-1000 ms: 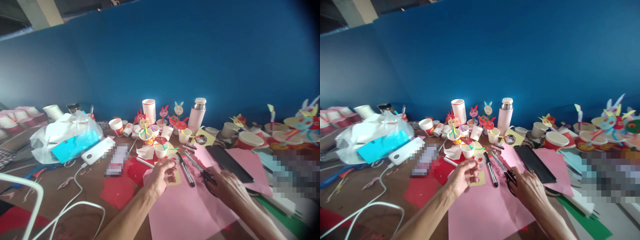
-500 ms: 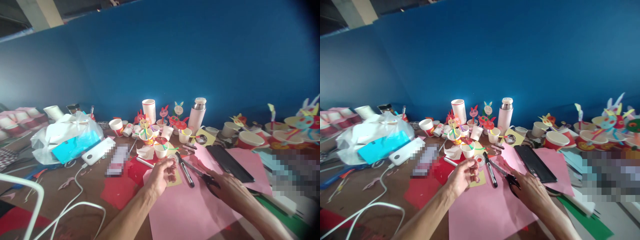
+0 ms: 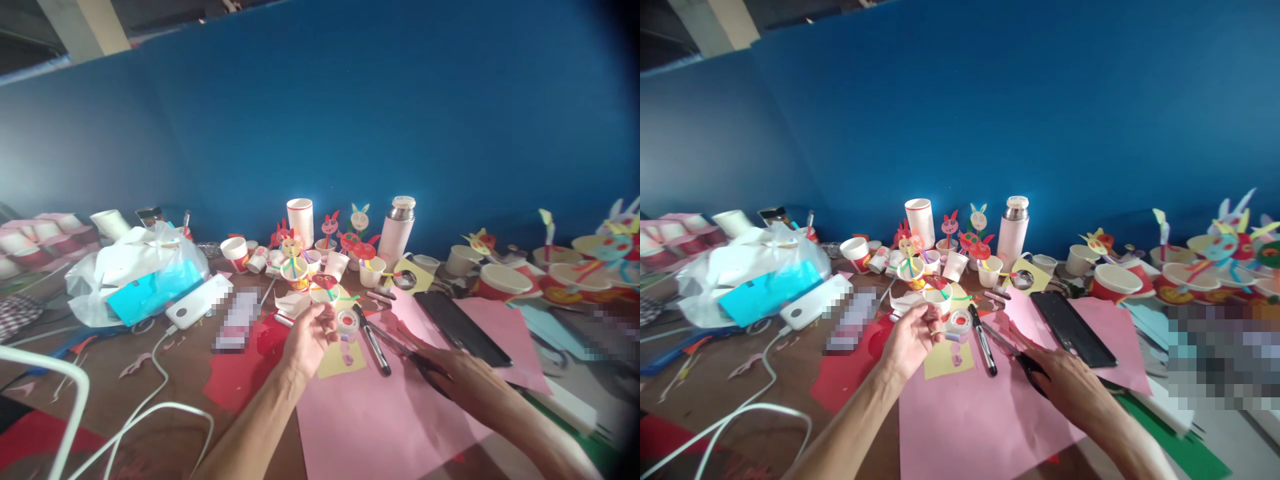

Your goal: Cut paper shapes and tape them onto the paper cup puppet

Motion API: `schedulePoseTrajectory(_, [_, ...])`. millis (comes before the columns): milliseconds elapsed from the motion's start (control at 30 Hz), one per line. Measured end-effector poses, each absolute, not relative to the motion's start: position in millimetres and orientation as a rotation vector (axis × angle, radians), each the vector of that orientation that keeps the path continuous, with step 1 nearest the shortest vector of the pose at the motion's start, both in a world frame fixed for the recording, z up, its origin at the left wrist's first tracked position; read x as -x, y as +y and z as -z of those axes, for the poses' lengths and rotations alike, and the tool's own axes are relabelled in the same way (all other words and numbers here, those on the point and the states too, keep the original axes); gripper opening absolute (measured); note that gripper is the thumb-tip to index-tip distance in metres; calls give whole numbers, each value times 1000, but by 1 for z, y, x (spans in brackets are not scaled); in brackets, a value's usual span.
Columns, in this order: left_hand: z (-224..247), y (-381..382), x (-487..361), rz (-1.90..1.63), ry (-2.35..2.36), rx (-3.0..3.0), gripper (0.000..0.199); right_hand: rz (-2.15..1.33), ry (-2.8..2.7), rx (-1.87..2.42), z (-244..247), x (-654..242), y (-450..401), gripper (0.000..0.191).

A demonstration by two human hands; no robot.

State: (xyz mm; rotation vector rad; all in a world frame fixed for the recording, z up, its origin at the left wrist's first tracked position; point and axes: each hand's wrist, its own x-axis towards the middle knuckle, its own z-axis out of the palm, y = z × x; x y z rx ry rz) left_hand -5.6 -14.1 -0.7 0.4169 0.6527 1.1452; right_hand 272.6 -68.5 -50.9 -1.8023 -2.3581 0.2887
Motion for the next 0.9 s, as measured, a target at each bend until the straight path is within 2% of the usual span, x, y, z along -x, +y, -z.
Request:
schedulePoseTrajectory(300, [-7, -8, 21, -1243, 562, -400, 11, -281, -2382, 1737, 51, -277, -67, 31])
schedulePoseTrajectory(467, [-2, -13, 10, -1195, 593, -354, 9, -195, -2185, 1778, 24, -261, -67, 27])
schedulePoseTrajectory(633, [12, -26, -13, -1084, 591, -294, 17, -702, -1822, 1529, -12, -212, -53, 31])
schedulePoseTrajectory(767, [17, -32, -22, -1066, 548, -276, 19, -896, -1578, 1396, -11, -181, -34, 31])
schedulePoseTrajectory(833, [17, -33, -22, -1066, 534, -277, 20, -846, -1533, 1355, -5, -173, -28, 28])
schedulePoseTrajectory(900, [17, -33, -21, -1056, 521, -283, 22, -614, -1574, 1330, -1, -171, -26, 22])
